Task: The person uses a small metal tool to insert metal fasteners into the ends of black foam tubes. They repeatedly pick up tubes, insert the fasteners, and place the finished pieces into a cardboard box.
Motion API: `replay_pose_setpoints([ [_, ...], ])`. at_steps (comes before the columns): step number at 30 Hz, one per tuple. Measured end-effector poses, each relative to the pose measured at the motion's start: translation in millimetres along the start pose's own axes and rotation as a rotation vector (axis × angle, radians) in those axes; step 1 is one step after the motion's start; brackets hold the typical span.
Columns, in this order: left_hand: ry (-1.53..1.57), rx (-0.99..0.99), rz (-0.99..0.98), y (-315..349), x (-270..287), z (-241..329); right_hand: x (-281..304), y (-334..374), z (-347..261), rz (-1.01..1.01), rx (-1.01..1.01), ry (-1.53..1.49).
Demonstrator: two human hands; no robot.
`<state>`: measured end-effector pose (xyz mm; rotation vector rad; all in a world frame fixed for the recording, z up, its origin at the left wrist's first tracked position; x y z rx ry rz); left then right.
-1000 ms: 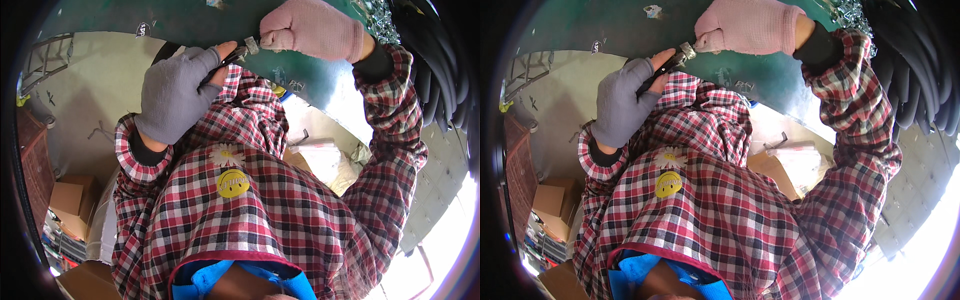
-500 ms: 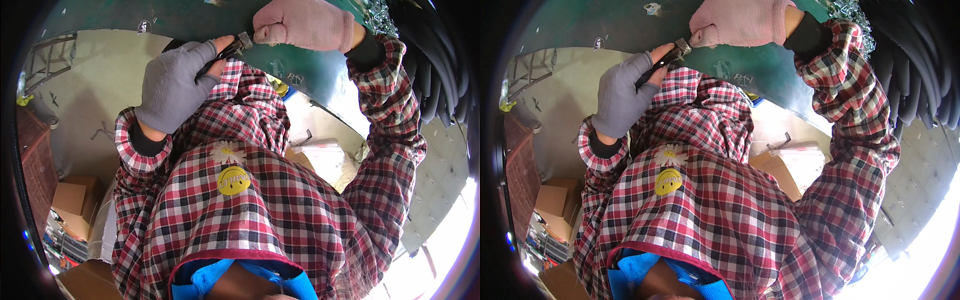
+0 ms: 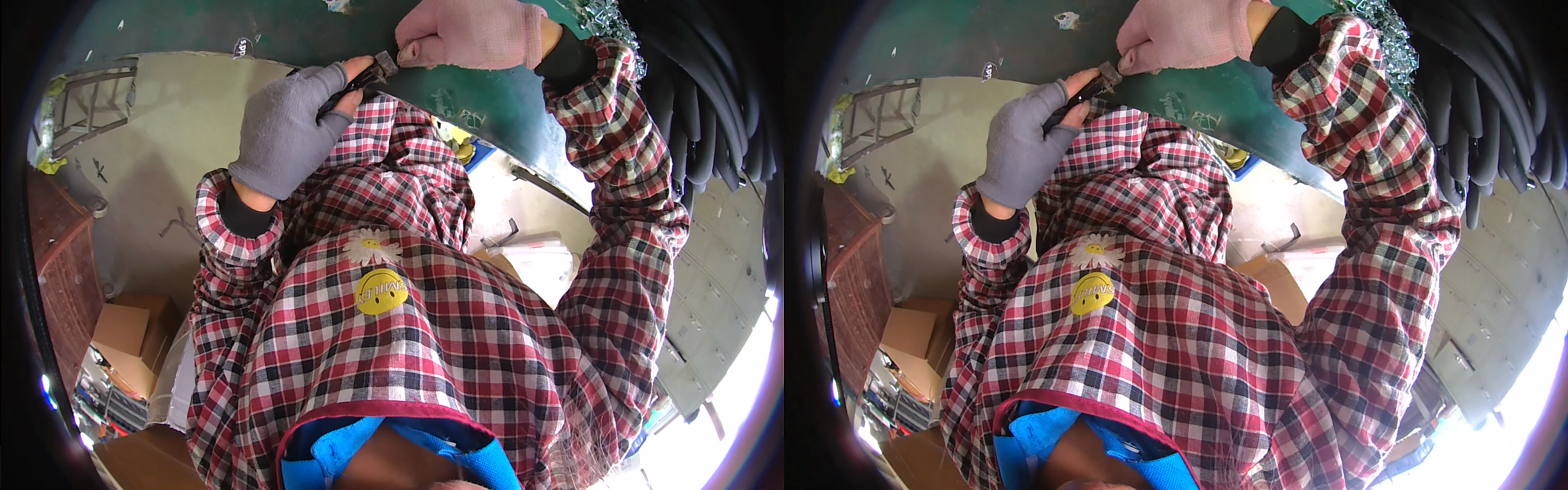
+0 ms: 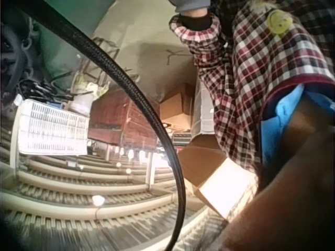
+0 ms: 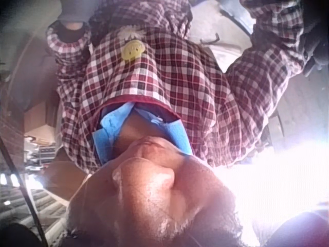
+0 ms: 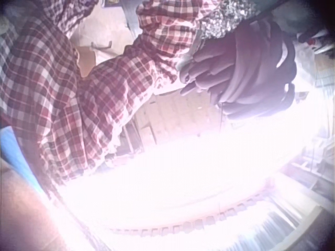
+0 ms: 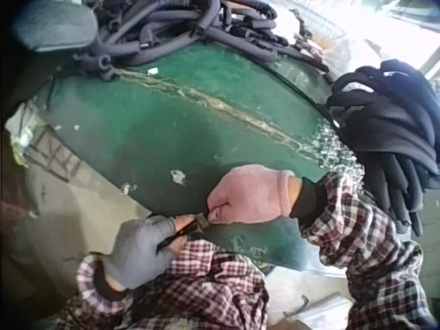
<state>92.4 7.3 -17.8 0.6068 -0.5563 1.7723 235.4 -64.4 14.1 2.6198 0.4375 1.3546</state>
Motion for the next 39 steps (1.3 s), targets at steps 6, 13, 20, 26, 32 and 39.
replay_pose_setpoints([
  [6, -0.01, -0.036, 0.064, 1, 4, 0, 0, -7, -4, 0.004, 0.066, -0.097],
  [13, 0.006, -0.021, 0.02, -4, 7, 14, 0, 1, 4, -0.152, -0.164, -0.115],
  [20, -0.044, -0.02, -0.181, 2, 14, 30, -13, 11, 36, -0.327, -0.023, -0.101],
  [26, 0.253, 0.547, -0.269, 96, 120, -21, 87, 110, 36, 0.468, -0.363, 0.174],
  [32, 0.269, 0.507, -0.309, 114, 218, 99, 69, 161, 47, 1.118, -0.539, 0.651],
  [39, 0.244, 0.221, -0.131, 89, 307, 170, 13, 88, -181, 1.054, 0.338, 0.066],
])
Point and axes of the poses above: each hand's wrist, its own y-axis away from the middle knuckle, its own x-axis out of the back of the hand, z = x × y, the point moved 8 cm from there along -y, towards the middle knuckle, and after that the axes turned 6 degrees about x, right-handed, at the moved point
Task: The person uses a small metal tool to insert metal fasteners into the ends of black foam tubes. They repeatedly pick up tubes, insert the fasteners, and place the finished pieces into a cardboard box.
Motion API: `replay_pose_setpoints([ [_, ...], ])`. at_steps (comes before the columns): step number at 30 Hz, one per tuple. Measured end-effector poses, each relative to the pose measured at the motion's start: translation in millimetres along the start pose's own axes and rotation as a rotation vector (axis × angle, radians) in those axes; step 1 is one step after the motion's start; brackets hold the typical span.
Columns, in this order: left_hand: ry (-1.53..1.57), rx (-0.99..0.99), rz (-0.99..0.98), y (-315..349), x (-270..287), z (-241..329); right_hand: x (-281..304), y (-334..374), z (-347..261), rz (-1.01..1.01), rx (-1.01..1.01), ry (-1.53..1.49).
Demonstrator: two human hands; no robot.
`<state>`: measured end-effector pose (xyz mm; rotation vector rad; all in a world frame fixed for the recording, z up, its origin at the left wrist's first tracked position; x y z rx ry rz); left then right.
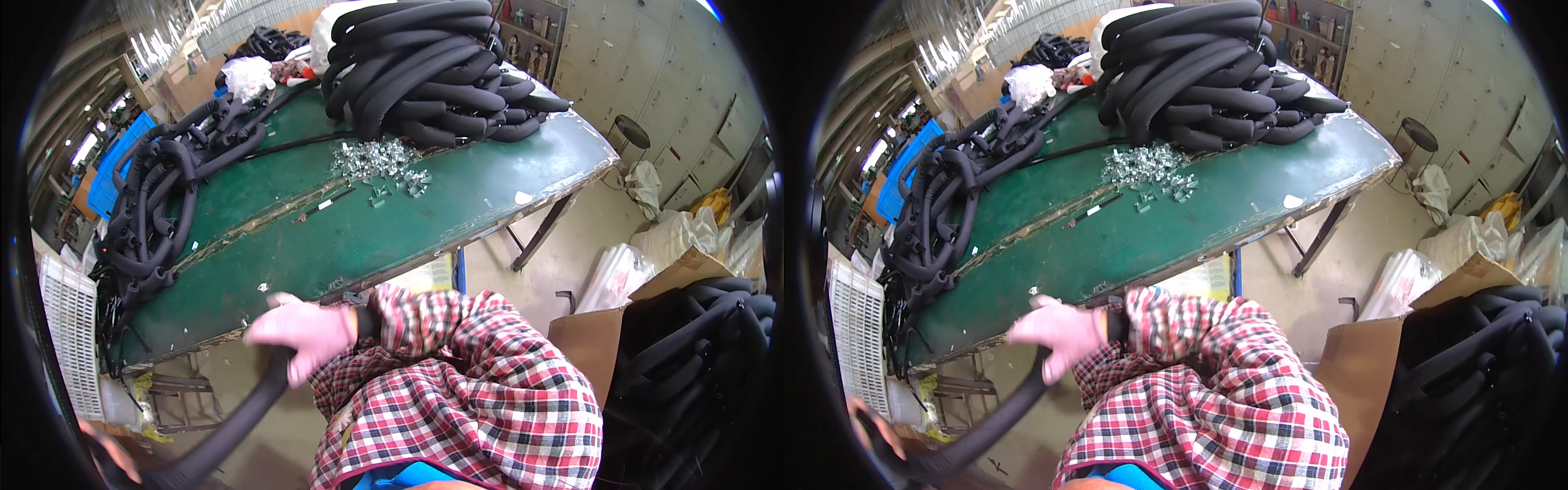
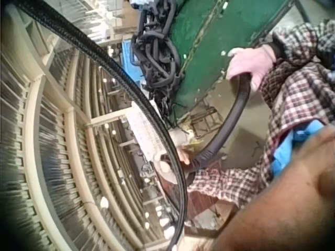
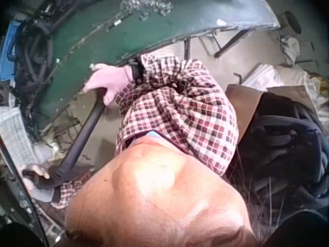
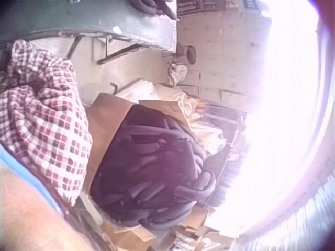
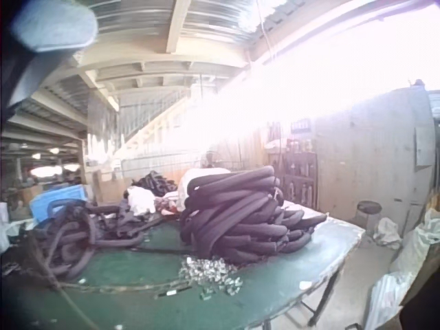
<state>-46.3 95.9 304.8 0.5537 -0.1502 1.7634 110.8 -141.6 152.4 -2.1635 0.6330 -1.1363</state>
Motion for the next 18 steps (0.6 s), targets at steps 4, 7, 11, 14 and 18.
replay_pose_setpoints([
  [4, 0.089, -0.316, -0.057, -31, 29, 58, 18, -10, -62, 0.1, 0.103, 0.38],
  [7, 0.246, -0.581, -0.275, -64, 45, 98, 63, -27, -54, 0.162, 0.068, 0.495],
  [11, 0.561, -0.849, -0.598, -127, -24, 135, 156, -27, -20, 0.244, 0.029, 0.707],
  [14, 1.0, -0.474, -0.121, -218, -79, 116, 273, -23, -17, 0.175, 0.046, 1.076],
  [18, 0.573, -0.255, -0.284, -284, -146, 64, 430, -33, 25, 0.193, -0.106, 1.388],
])
Point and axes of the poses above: each hand's wrist, its own y-axis away from the middle knuckle, its own x-axis out of the back of the hand, z = x × y, the point moved 8 cm from there along -y, towards the middle knuckle, and after that the axes turned 6 degrees about x, right-handed, at the moved point
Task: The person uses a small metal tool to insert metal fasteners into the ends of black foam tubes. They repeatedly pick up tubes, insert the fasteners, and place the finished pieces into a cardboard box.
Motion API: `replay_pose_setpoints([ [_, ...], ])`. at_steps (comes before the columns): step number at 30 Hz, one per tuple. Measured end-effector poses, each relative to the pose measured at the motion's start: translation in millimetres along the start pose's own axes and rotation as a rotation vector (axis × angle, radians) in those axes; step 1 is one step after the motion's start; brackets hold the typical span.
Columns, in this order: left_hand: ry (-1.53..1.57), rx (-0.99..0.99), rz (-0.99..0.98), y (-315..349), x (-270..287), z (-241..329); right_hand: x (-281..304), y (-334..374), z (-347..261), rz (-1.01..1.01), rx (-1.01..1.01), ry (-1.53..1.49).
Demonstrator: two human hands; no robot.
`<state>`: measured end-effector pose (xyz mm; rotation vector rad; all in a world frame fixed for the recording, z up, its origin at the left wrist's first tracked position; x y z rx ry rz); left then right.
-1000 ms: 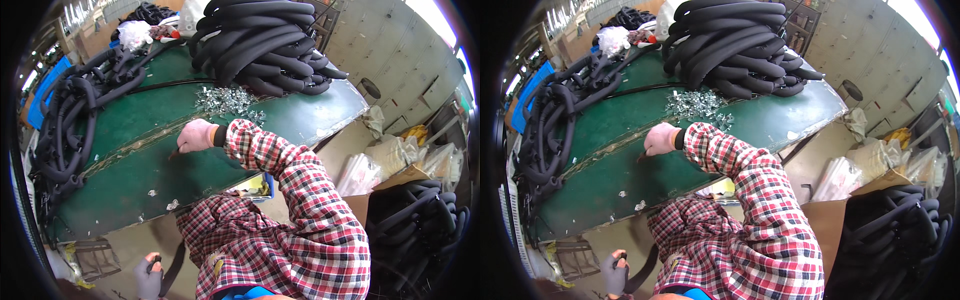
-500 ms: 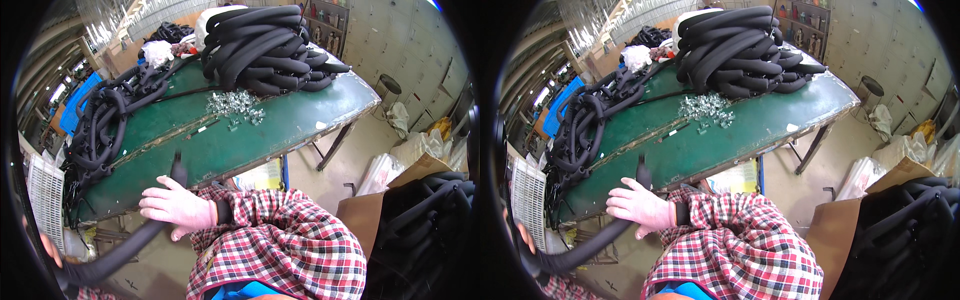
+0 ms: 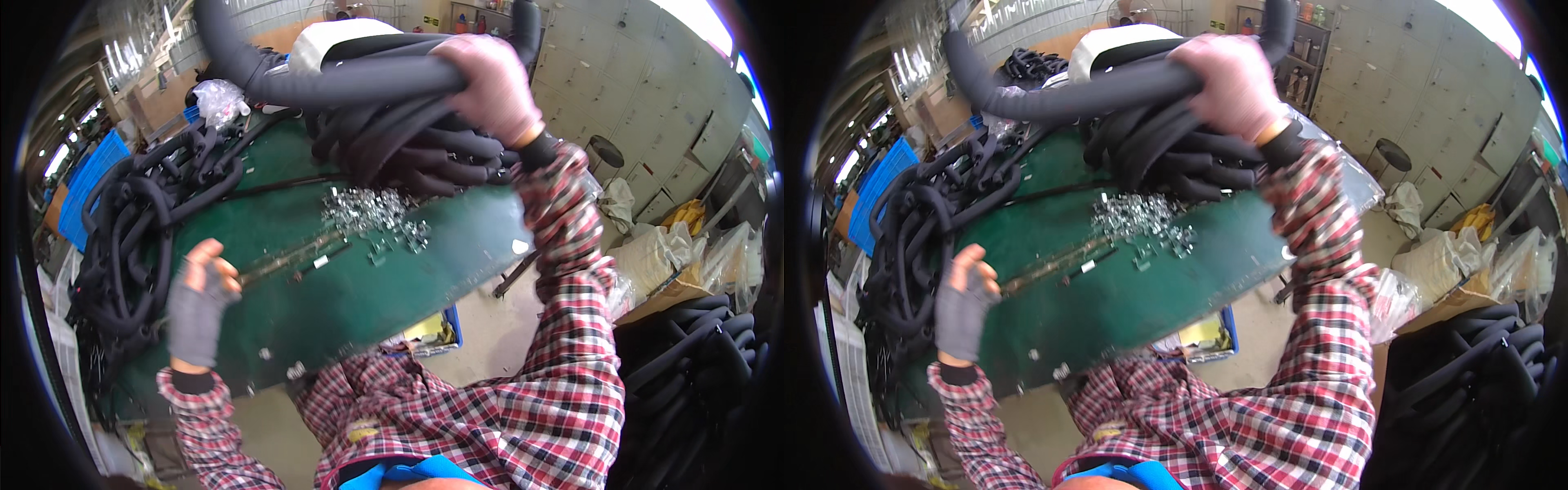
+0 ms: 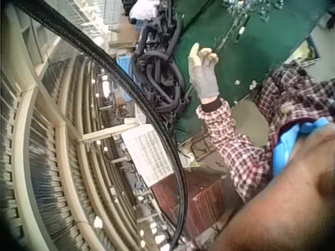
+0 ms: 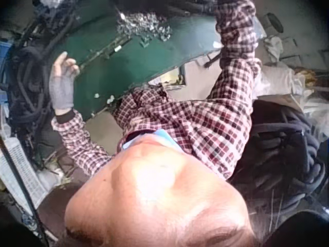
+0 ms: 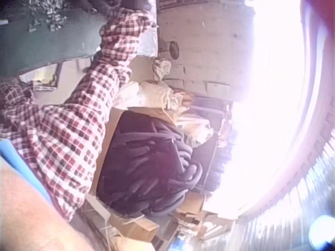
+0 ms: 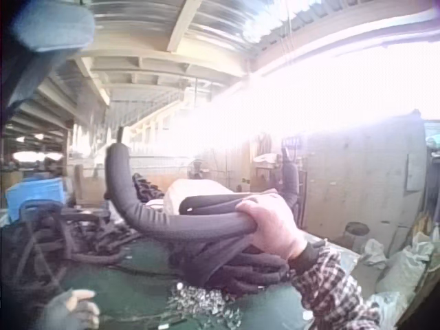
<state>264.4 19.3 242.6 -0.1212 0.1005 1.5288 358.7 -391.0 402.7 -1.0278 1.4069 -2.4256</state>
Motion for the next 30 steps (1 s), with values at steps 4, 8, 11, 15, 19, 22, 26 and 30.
replay_pose_setpoints([
  [4, -0.029, 0.116, -0.22, -61, -2, -48, -41, -28, 136, -0.254, -0.233, 0.067],
  [8, -0.017, 0.179, -0.314, -91, 12, -53, -94, -25, 219, -0.544, -0.253, -0.008],
  [11, 0.091, 0.317, -0.251, -94, 44, -61, -141, -29, 215, -0.953, -0.361, -0.016],
  [15, 0.172, 0.454, -0.243, -98, 45, -64, -180, -15, 205, -1.271, -0.345, 0.018],
  [19, 0.245, 0.544, -0.225, -88, 32, -82, -189, 2, 201, -1.37, -0.282, -0.104],
  [22, 0.338, 0.586, -0.176, -83, 16, -105, -177, -12, 167, -1.289, -0.113, 0.041],
  [26, 0.405, 0.639, -0.171, -82, -42, -112, -169, -2, 170, -1.178, -0.073, 0.009],
  [30, 0.366, 0.593, -0.306, -110, -123, -110, -170, -2, 172, -1.065, -0.101, -0.15],
])
Point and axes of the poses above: each hand's wrist, its own y-axis away from the middle knuckle, its own x-axis out of the back of the hand, z = x × y, the point moved 8 cm from there along -y, towards the middle knuckle, and after that the axes turned 6 degrees about x, right-handed, at the moved point
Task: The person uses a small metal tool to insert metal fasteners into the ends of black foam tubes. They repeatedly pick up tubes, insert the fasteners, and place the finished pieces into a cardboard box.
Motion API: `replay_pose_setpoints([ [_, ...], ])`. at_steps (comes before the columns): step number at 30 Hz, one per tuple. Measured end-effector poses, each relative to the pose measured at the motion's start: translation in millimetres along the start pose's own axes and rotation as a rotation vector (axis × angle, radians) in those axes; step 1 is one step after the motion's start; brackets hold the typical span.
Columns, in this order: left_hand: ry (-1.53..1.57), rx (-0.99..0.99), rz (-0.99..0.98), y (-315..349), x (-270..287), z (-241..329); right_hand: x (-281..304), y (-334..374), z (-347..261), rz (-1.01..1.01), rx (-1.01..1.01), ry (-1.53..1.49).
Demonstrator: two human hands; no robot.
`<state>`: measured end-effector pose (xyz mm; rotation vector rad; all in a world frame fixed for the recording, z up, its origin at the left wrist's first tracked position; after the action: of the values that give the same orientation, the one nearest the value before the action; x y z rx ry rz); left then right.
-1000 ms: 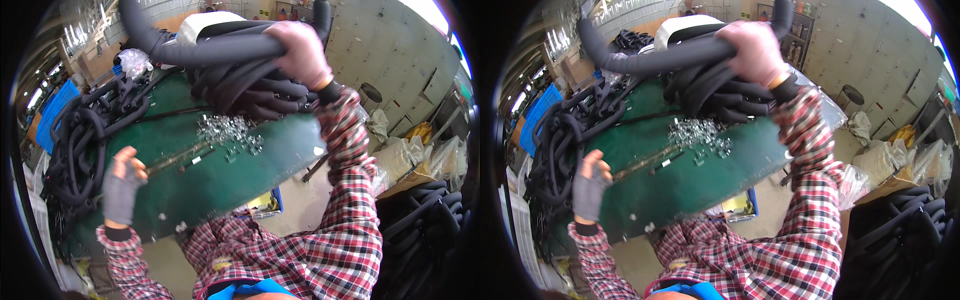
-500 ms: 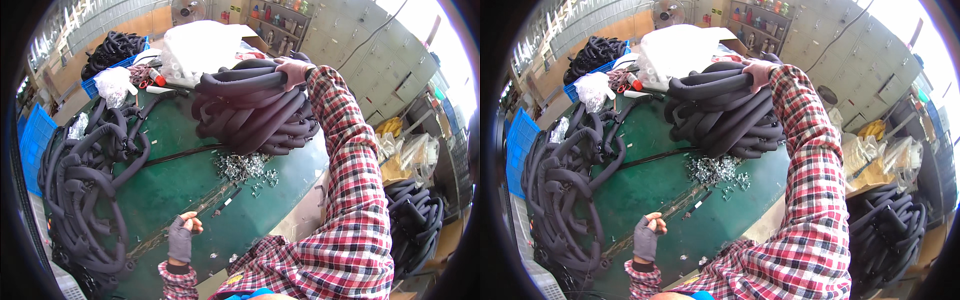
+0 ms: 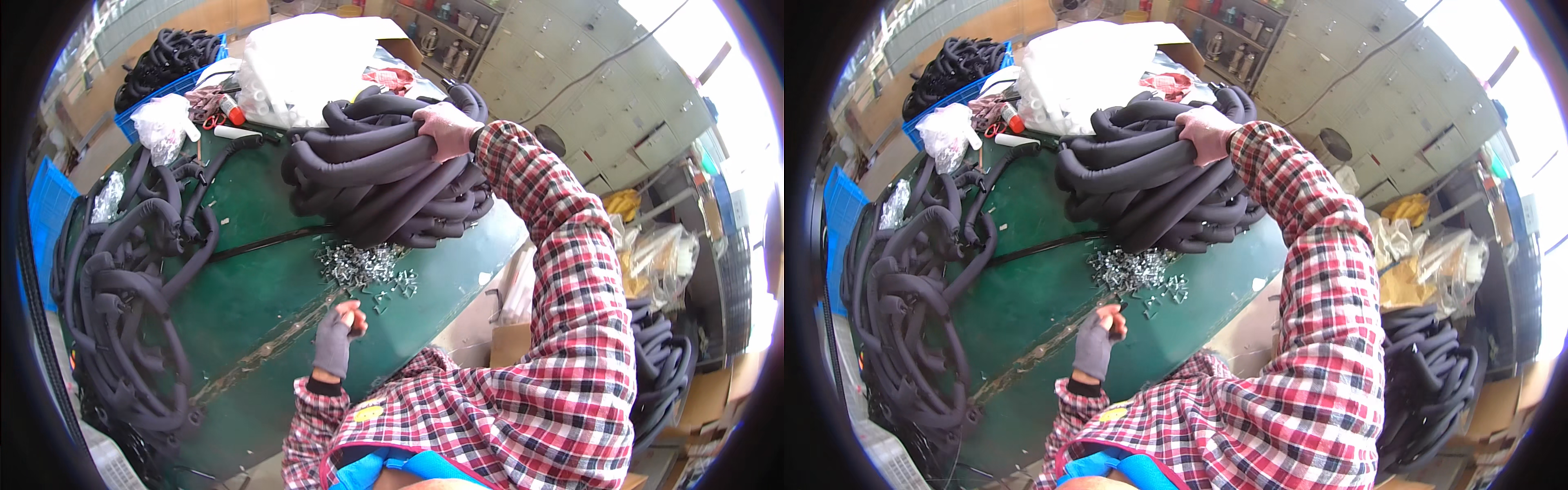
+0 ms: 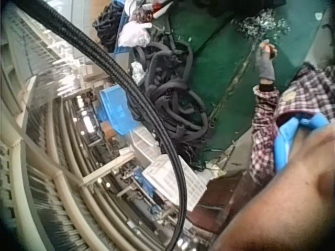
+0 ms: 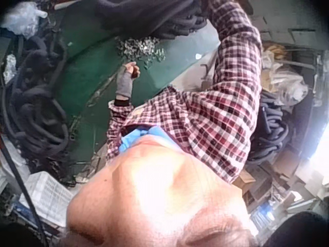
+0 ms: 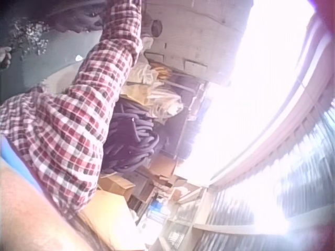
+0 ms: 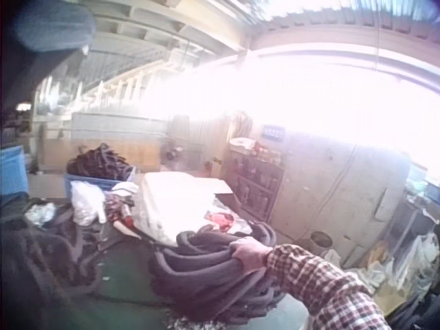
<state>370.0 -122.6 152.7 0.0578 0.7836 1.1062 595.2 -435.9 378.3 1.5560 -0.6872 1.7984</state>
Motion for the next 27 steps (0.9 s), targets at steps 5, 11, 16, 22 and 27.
replay_pose_setpoints([
  [5, 0.065, -0.084, -0.068, -100, -135, 41, 7, -9, 20, 0.031, 0.183, -0.144],
  [11, 0.677, -0.057, -0.047, -247, -206, 70, 55, -43, 50, -0.123, 0.119, -0.291],
  [16, 0.871, -0.053, 0.257, -247, -205, 87, 91, -51, 98, -0.104, 0.052, -0.444],
  [22, 1.006, -0.264, 0.138, -267, -205, 73, 17, -62, 130, -0.352, -0.088, -0.972],
  [27, 0.95, -0.319, 0.033, -261, -206, 99, -25, -71, 135, -0.443, -0.101, -1.061],
])
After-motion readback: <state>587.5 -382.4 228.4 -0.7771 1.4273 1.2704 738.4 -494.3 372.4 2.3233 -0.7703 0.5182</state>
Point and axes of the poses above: each hand's wrist, its own y-axis away from the middle knuckle, its own x-axis out of the back of the hand, z = x × y, the point moved 8 cm from there along -y, towards the middle knuckle, and after that the axes turned 6 degrees about x, right-handed, at the moved point
